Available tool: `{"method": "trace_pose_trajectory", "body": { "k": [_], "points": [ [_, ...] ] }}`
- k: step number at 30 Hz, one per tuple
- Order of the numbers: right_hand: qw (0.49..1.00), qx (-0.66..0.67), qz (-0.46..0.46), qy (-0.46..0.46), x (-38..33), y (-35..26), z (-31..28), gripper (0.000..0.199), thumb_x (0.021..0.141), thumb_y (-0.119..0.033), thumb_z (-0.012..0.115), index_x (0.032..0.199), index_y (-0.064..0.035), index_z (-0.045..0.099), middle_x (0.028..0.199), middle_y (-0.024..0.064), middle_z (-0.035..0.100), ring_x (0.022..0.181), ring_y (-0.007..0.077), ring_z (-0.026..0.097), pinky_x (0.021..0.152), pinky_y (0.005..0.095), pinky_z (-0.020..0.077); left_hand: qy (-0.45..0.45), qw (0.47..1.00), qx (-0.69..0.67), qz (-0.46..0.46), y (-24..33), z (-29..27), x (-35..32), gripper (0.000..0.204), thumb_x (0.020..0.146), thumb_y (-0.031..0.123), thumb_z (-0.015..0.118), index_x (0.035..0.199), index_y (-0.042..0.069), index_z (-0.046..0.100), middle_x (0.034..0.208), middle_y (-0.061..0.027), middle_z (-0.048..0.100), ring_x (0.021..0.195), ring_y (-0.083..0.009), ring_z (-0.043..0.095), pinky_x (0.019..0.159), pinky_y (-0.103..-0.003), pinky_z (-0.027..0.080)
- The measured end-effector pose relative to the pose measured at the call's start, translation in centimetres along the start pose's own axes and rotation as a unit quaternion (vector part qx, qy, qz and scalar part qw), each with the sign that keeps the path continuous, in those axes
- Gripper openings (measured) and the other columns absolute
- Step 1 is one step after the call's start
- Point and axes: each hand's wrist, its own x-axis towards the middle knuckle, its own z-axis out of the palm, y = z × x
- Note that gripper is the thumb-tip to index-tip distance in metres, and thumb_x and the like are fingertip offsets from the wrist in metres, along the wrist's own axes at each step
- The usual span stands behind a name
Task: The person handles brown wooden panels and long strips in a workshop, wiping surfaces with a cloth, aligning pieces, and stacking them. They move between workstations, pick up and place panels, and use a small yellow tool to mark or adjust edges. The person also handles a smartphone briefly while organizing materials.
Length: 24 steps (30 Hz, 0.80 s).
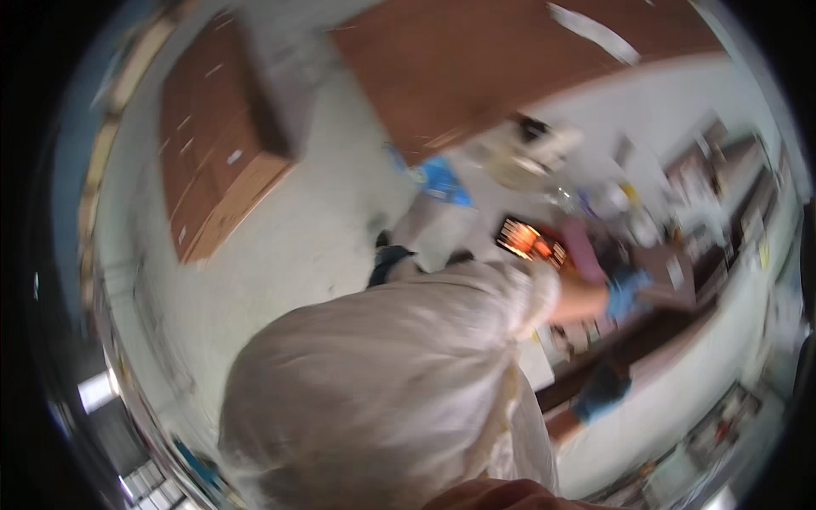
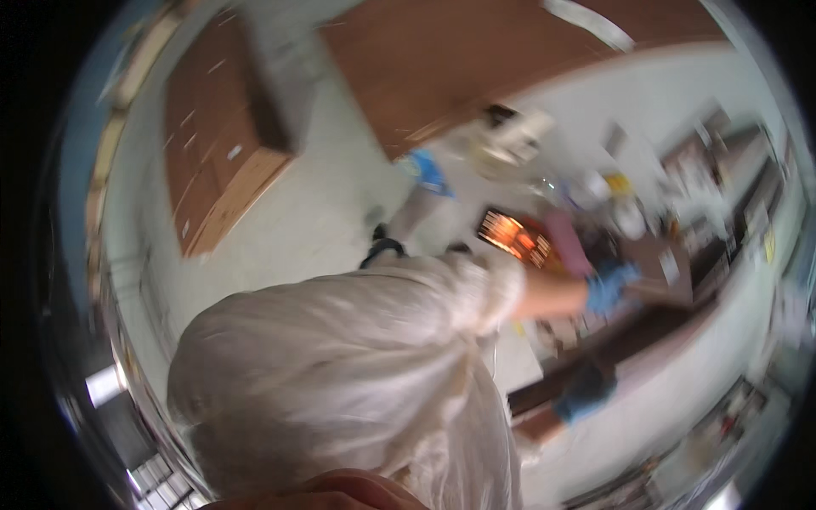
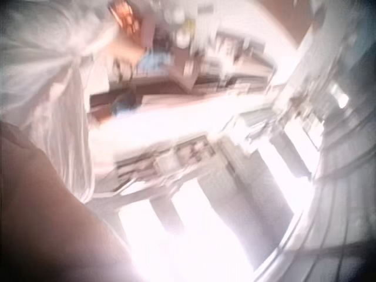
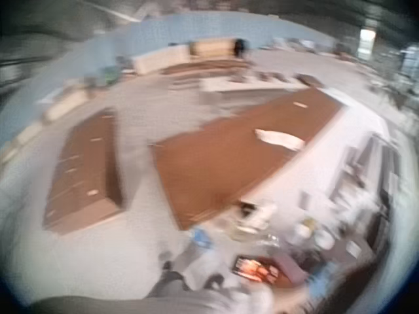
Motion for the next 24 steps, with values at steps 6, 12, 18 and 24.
{"method": "trace_pose_trajectory", "body": {
  "k": [6, 12, 18, 24],
  "points": [
    [0.744, 0.642, 0.185, 0.015, -1.4, -2.3, -2.1, 0.068, 0.091, -0.024, 0.068, 0.149, 0.0014, 0.042, 0.146, 0.027, 0.051, 0.133, 0.0372, 0.054, 0.107, 0.0466, 0.0473, -0.009, 0.994, -0.1, -0.033, -0.2, -2.4, 1.7, 0.044, 0.091, 0.03, 0.075, 0.128, 0.013, 0.058, 0.128, -0.0104, 0.06, 0.12, -0.0311, 0.059, 0.101, -0.049, 0.057],
    [0.709, 0.682, 0.131, -0.125, -0.8, -4.4, -1.5, 0.078, 0.092, -0.027, 0.067, 0.155, 0.002, 0.032, 0.159, 0.0269, 0.035, 0.144, 0.0385, 0.042, 0.116, 0.0483, 0.0412, 0.135, 0.982, -0.026, -0.131, 1.1, -0.6, -0.2, 0.057, 0.092, 0.04, 0.073, 0.137, 0.012, 0.052, 0.133, -0.0122, 0.058, 0.12, -0.0383, 0.057, 0.102, -0.05, 0.055],
    [0.851, 0.494, 0.124, -0.127, -1.7, -6.0, -0.2, 0.058, 0.091, -0.018, 0.065, 0.142, 0.0068, 0.052, 0.131, 0.0195, 0.065, 0.119, 0.0302, 0.066, 0.104, 0.0408, 0.0524, -0.028, 0.94, 0.139, -0.311, 3.7, 0.6, -5.9, 0.067, 0.088, 0.062, 0.069, 0.133, 0.013, 0.059, 0.12, -0.0092, 0.064, 0.102, -0.0261, 0.062, 0.097, -0.038, 0.05],
    [0.963, 0.232, 0.087, -0.105, -2.4, -5.0, 2.9, 0.034, 0.098, -0.012, 0.063, 0.128, 0.0048, 0.065, 0.112, 0.0095, 0.072, 0.1, 0.016, 0.068, 0.092, 0.0311, 0.0536, -0.15, 0.888, 0.435, -0.011, 4.5, 0.9, -8.4, 0.033, 0.09, 0.027, 0.07, 0.11, 0.002, 0.063, 0.096, -0.0007, 0.063, 0.088, -0.0108, 0.058, 0.08, -0.028, 0.05]
  ]
}}
